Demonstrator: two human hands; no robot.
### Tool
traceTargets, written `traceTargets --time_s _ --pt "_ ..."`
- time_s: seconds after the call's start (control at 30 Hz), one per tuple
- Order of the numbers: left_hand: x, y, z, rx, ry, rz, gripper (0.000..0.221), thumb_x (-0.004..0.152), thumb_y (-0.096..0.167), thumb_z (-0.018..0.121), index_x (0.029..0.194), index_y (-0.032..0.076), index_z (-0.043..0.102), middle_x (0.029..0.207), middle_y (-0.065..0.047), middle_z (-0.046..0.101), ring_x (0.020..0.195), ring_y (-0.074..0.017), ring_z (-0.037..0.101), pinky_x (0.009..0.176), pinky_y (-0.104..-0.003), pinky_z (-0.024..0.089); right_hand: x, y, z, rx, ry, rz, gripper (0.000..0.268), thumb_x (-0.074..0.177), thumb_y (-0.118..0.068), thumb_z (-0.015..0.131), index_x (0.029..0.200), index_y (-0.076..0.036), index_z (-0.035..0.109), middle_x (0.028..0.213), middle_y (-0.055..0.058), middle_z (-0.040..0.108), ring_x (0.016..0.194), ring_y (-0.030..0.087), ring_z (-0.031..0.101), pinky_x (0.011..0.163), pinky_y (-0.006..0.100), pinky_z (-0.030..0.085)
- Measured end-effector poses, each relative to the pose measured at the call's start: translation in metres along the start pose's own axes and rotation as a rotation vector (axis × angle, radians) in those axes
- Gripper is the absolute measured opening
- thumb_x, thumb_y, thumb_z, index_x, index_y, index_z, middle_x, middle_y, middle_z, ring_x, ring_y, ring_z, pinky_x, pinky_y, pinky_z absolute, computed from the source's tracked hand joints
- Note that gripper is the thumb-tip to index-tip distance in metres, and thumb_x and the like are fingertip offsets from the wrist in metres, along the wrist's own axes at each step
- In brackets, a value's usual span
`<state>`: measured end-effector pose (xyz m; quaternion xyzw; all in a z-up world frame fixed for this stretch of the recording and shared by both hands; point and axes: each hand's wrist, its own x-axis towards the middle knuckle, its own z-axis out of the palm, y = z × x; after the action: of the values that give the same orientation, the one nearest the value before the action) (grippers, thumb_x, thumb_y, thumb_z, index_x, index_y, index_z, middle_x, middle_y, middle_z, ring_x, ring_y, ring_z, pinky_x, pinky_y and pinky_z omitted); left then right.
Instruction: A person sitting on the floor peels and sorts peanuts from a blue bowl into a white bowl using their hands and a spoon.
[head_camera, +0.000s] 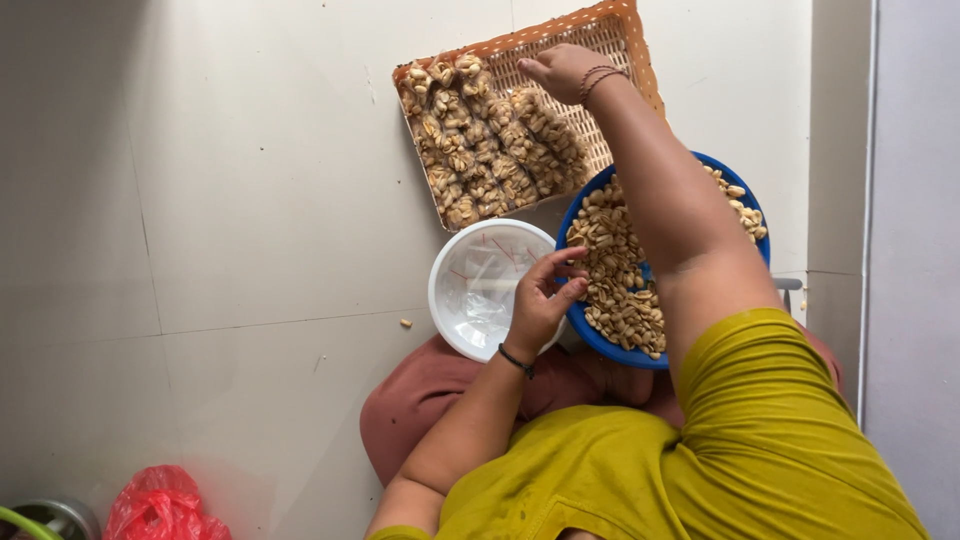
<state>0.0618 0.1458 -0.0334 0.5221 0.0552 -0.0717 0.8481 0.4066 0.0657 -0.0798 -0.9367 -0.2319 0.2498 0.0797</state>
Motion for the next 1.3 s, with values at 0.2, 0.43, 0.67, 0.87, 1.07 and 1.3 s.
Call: traceTargets --time_s 0.2,0.43,0.67,0.87,1.07,1.3 --pt "0.007 -0.019 -0.011 -0.002 0.069 0.045 0.035 0.097 0.013 0.067 0.131 0.006 0.065 0.123 -0.008 0.070 0.095 -0.0140 0.067 0.076 -0.025 0.058 -0.118 0.026 -0.045 0.179 0.255 -0.212 0.056 0.118 -0.043 0.034 0.120 -0.001 0.071 0.108 0.015 0.072 0.088 0.024 0.066 0.079 0.039 0.054" --pt "0.017 -0.018 -0.033 0.065 0.207 0.141 0.028 0.103 0.012 0.056 0.128 0.003 0.065 0.114 -0.009 0.069 0.088 -0.0144 0.066 0.072 -0.026 0.058 -0.338 0.046 -0.016 0.599 0.377 -0.320 0.050 0.112 -0.041 0.042 0.123 -0.001 0.070 0.112 0.019 0.074 0.102 0.027 0.073 0.090 0.036 0.058" --pt "-0.005 -0.001 -0.096 0.391 0.541 0.282 0.023 0.099 0.013 0.069 0.121 0.005 0.070 0.101 -0.008 0.072 0.075 -0.0122 0.068 0.057 -0.021 0.059 -0.460 0.071 0.081 1.149 0.494 -0.208 0.063 0.113 -0.047 0.035 0.125 0.006 0.068 0.111 0.024 0.071 0.107 0.033 0.070 0.095 0.047 0.057" --pt "-0.010 -0.080 -0.128 1.181 0.619 0.258 0.037 0.079 0.027 0.089 0.113 0.027 0.077 0.105 0.003 0.071 0.094 -0.0183 0.070 0.077 -0.035 0.059 -0.466 0.106 0.118 1.188 0.712 -0.236 0.052 0.115 -0.035 0.046 0.119 0.012 0.067 0.103 0.028 0.070 0.095 0.037 0.072 0.086 0.049 0.061" --pt "-0.016 -0.138 -0.115 1.734 0.321 -0.011 0.052 0.084 0.032 0.081 0.132 0.033 0.063 0.133 0.002 0.056 0.126 -0.0244 0.053 0.105 -0.060 0.041 -0.461 0.090 0.119 1.062 0.783 -0.310 0.033 0.115 -0.019 0.054 0.114 0.008 0.073 0.090 0.020 0.070 0.085 0.028 0.071 0.077 0.041 0.061" --pt "-0.028 -0.073 -0.096 1.219 0.673 0.005 0.013 0.096 0.029 0.060 0.097 0.025 0.073 0.094 0.000 0.079 0.093 -0.0282 0.076 0.083 -0.041 0.059 -0.466 0.082 0.118 0.992 0.731 -0.375 0.022 0.111 -0.011 0.062 0.113 0.006 0.077 0.081 0.015 0.069 0.078 0.020 0.068 0.077 0.034 0.058"
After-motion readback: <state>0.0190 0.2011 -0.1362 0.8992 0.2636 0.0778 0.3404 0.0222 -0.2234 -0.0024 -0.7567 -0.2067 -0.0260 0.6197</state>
